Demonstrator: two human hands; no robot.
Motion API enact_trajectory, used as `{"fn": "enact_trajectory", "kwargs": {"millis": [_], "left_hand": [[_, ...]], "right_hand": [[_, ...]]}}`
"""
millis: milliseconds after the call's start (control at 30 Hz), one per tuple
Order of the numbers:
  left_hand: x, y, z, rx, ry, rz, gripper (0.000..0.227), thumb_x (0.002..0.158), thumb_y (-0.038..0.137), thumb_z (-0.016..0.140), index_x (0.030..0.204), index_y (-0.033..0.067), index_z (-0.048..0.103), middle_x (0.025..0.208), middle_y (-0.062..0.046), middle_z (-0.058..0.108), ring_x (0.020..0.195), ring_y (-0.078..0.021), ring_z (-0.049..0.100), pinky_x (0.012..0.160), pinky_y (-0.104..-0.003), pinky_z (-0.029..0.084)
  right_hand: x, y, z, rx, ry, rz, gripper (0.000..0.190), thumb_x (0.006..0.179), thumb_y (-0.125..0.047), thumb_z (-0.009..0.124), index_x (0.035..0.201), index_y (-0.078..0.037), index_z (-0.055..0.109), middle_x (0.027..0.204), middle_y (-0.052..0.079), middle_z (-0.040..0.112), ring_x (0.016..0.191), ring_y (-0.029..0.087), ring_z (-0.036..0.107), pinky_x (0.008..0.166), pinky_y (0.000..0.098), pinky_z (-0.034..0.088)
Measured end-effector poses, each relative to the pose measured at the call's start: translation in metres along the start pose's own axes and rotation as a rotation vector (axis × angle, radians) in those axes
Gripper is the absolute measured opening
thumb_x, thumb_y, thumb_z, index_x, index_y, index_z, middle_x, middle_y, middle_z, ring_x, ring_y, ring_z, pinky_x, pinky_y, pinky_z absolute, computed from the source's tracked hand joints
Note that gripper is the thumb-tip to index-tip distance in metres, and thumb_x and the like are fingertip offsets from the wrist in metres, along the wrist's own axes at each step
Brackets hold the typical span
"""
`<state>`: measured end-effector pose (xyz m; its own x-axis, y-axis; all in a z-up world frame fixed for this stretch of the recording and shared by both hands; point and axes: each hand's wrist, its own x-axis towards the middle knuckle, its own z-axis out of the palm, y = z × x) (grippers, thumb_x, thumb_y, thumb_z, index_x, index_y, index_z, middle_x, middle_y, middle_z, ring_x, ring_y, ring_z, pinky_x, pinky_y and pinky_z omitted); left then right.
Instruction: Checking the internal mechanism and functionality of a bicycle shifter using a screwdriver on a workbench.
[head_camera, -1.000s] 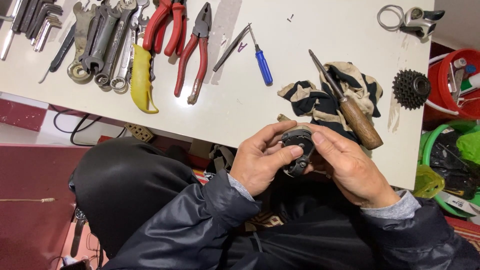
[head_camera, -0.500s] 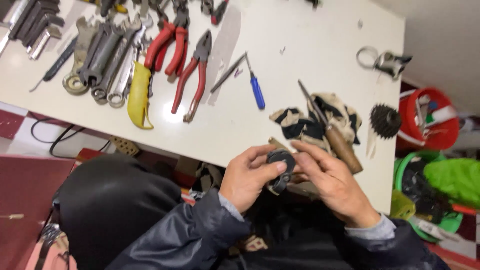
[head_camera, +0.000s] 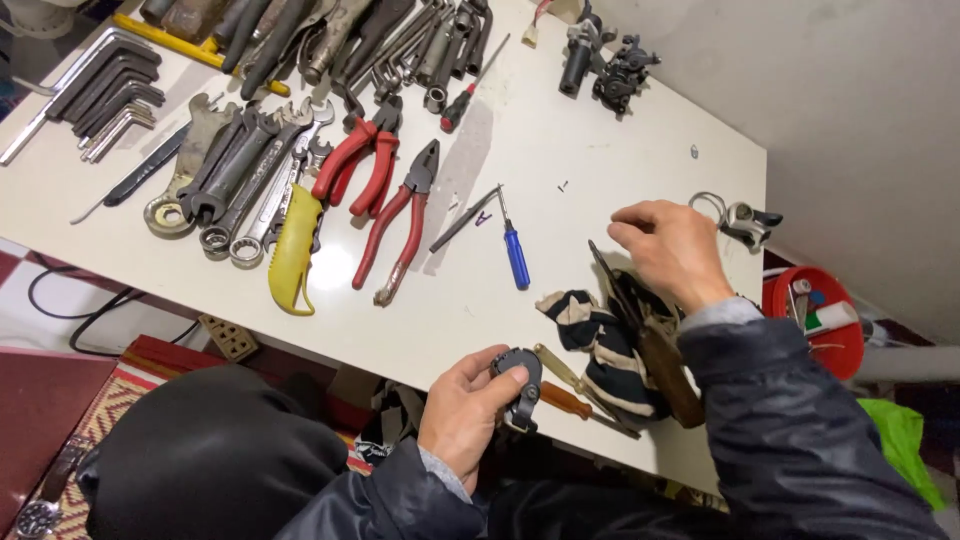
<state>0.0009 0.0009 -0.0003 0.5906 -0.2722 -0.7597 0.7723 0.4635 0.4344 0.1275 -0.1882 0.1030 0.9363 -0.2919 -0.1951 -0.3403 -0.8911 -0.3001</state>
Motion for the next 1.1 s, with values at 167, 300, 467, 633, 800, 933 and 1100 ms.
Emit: {"fn": "enact_trajectory", "kwargs": {"millis": [167, 300, 467, 633, 800, 933, 1100], "left_hand": [[0.000, 0.007, -0.002, -0.052, -0.030, -0.007, 0.057, 0.078, 0.017, 0.076, 0.132, 0.0088, 0.064, 0.125, -0.017, 0.076, 0.104, -0.0308, 0.073, 0.089, -0.040, 0.062], [0.001, 0.012, -0.002, -0.045, -0.020, -0.013, 0.052, 0.080, 0.017, 0.075, 0.130, 0.0102, 0.064, 0.116, -0.015, 0.079, 0.096, -0.0263, 0.074, 0.080, -0.038, 0.060], [0.002, 0.019, -0.004, -0.036, -0.009, -0.053, 0.054, 0.081, 0.017, 0.074, 0.133, 0.0107, 0.063, 0.118, -0.013, 0.081, 0.102, -0.0248, 0.075, 0.089, -0.036, 0.061], [0.005, 0.017, -0.007, -0.067, -0.019, -0.045, 0.055, 0.081, 0.015, 0.075, 0.134, 0.0091, 0.063, 0.118, -0.013, 0.081, 0.102, -0.0240, 0.076, 0.085, -0.037, 0.065], [0.006, 0.018, -0.006, -0.032, -0.015, -0.039, 0.055, 0.079, 0.018, 0.076, 0.133, 0.0122, 0.064, 0.117, -0.011, 0.082, 0.099, -0.0227, 0.077, 0.090, -0.037, 0.066], [0.010, 0.013, -0.008, -0.031, -0.040, -0.018, 0.058, 0.079, 0.019, 0.076, 0.135, 0.0124, 0.062, 0.122, -0.011, 0.080, 0.106, -0.0253, 0.078, 0.094, -0.039, 0.066], [0.010, 0.012, -0.011, -0.003, -0.029, 0.029, 0.058, 0.078, 0.020, 0.077, 0.134, 0.0129, 0.064, 0.118, -0.012, 0.081, 0.101, -0.0247, 0.079, 0.088, -0.038, 0.068]], "right_hand": [[0.046, 0.006, 0.035, -0.007, 0.018, -0.055, 0.025, 0.089, -0.025, 0.068, 0.108, -0.013, 0.079, 0.112, 0.005, 0.077, 0.112, 0.021, 0.067, 0.108, 0.0328, 0.046], [0.078, 0.017, 0.058, -0.006, 0.077, -0.097, 0.025, 0.089, -0.026, 0.068, 0.107, -0.013, 0.079, 0.109, 0.008, 0.076, 0.107, 0.025, 0.067, 0.103, 0.0359, 0.048], [0.094, 0.012, 0.071, -0.024, 0.117, -0.067, 0.019, 0.089, -0.025, 0.067, 0.100, -0.016, 0.080, 0.098, 0.005, 0.075, 0.099, 0.023, 0.063, 0.097, 0.0355, 0.049], [0.099, -0.001, 0.077, -0.003, 0.113, -0.017, 0.012, 0.088, -0.024, 0.071, 0.094, -0.021, 0.080, 0.094, 0.003, 0.071, 0.093, 0.021, 0.060, 0.089, 0.0339, 0.049], [0.104, -0.009, 0.078, 0.023, 0.062, 0.069, 0.008, 0.085, -0.022, 0.073, 0.092, -0.021, 0.078, 0.096, 0.003, 0.069, 0.092, 0.020, 0.060, 0.072, 0.0339, 0.054], [0.109, -0.011, 0.080, 0.028, 0.040, 0.093, 0.006, 0.084, -0.021, 0.075, 0.089, -0.019, 0.078, 0.097, 0.001, 0.070, 0.091, 0.017, 0.061, 0.071, 0.0321, 0.054], [0.114, -0.008, 0.083, -0.063, -0.008, 0.043, 0.010, 0.088, -0.018, 0.065, 0.086, -0.013, 0.074, 0.097, 0.004, 0.072, 0.093, 0.018, 0.063, 0.073, 0.0352, 0.054]]}}
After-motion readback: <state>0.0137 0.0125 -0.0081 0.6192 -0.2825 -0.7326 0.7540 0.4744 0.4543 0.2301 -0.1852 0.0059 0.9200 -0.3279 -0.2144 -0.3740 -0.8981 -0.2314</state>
